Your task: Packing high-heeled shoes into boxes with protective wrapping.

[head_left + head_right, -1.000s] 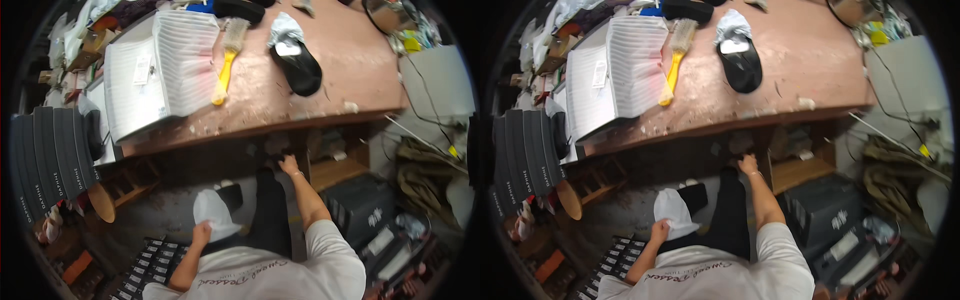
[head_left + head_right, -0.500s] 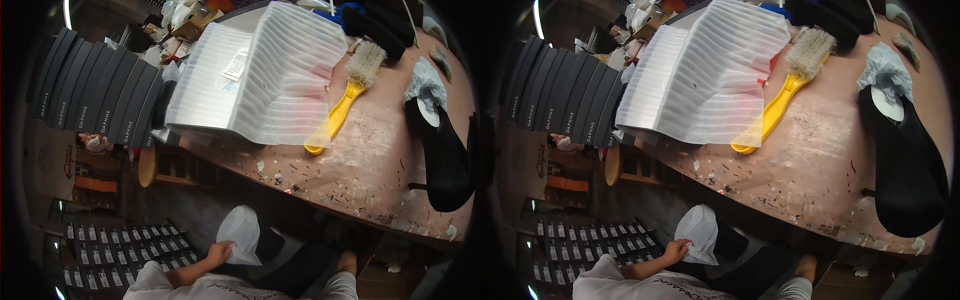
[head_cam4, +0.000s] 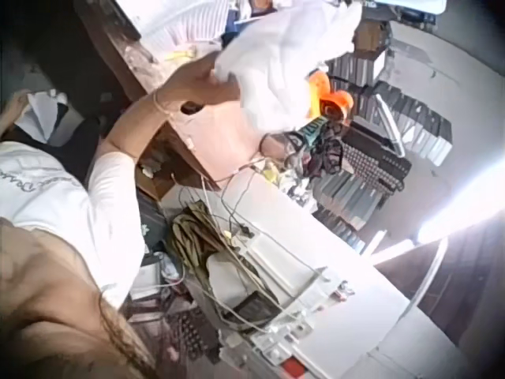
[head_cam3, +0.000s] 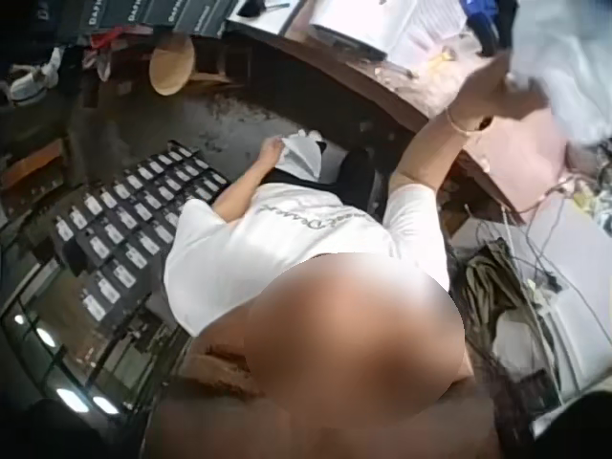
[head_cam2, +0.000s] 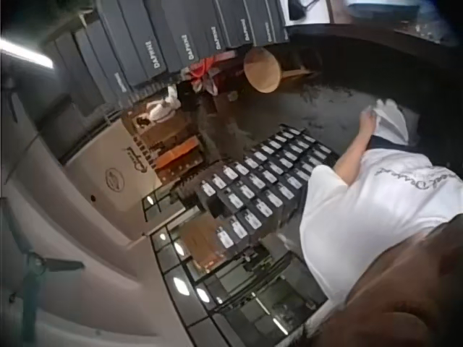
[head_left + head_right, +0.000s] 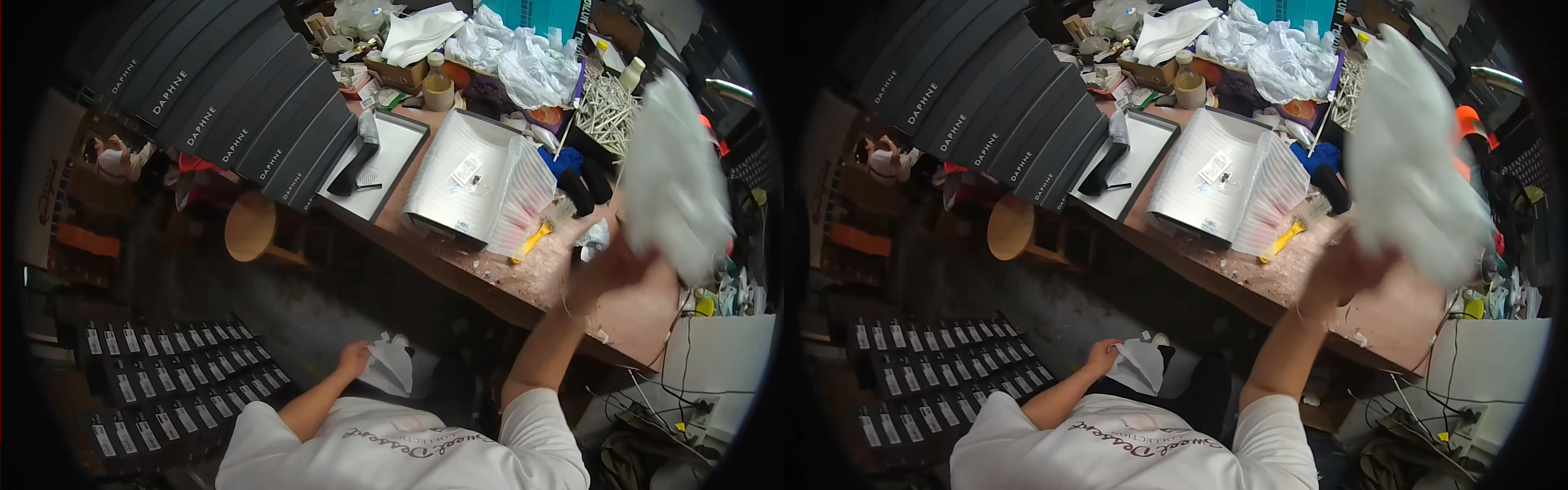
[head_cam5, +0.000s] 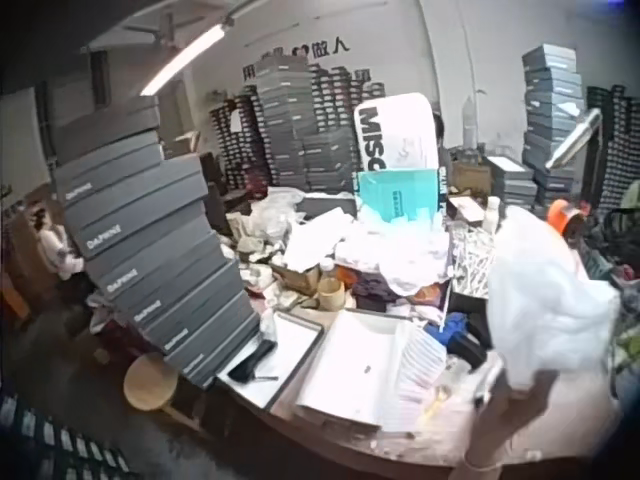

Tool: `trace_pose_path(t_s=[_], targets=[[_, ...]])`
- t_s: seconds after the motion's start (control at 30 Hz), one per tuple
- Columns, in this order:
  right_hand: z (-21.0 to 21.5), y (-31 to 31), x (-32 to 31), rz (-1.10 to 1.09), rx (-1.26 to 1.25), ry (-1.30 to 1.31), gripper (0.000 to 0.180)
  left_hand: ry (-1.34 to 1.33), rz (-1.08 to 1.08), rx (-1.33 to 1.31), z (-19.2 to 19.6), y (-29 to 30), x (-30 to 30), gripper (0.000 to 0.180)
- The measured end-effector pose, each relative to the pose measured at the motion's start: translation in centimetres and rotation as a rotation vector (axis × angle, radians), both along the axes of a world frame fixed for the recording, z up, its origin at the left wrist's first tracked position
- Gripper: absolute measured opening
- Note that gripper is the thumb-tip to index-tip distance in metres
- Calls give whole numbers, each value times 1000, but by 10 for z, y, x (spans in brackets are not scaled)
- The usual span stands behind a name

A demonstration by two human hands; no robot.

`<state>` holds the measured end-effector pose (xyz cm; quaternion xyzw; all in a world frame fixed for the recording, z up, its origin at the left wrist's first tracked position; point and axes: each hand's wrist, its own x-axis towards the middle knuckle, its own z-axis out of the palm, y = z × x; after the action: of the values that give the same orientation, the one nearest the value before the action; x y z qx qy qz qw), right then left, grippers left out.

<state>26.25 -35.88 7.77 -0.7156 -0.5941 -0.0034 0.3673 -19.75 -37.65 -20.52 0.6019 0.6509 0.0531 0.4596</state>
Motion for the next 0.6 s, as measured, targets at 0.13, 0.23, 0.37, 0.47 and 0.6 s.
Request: trace_pose_path(t_s=[0.13, 0.23, 0.37, 0.47, 0.6], targets=[[-92, 162, -33, 102, -659, -351, 69, -110, -39, 36, 40, 29, 17, 23], [-86, 138, -41, 37, -386, -241, 71, -170, 31, 18, 37, 31, 15, 22], [-86, 51, 19, -377, -610, -327, 74, -240, 52, 71, 48, 43, 4, 27], [-145, -3, 98, -495, -834, -239, 79, -292, 97, 5, 65, 61, 15, 22], [-153, -26, 125, -388, -948, -90, 55, -554, 337, -145, 51, 67, 23, 20]])
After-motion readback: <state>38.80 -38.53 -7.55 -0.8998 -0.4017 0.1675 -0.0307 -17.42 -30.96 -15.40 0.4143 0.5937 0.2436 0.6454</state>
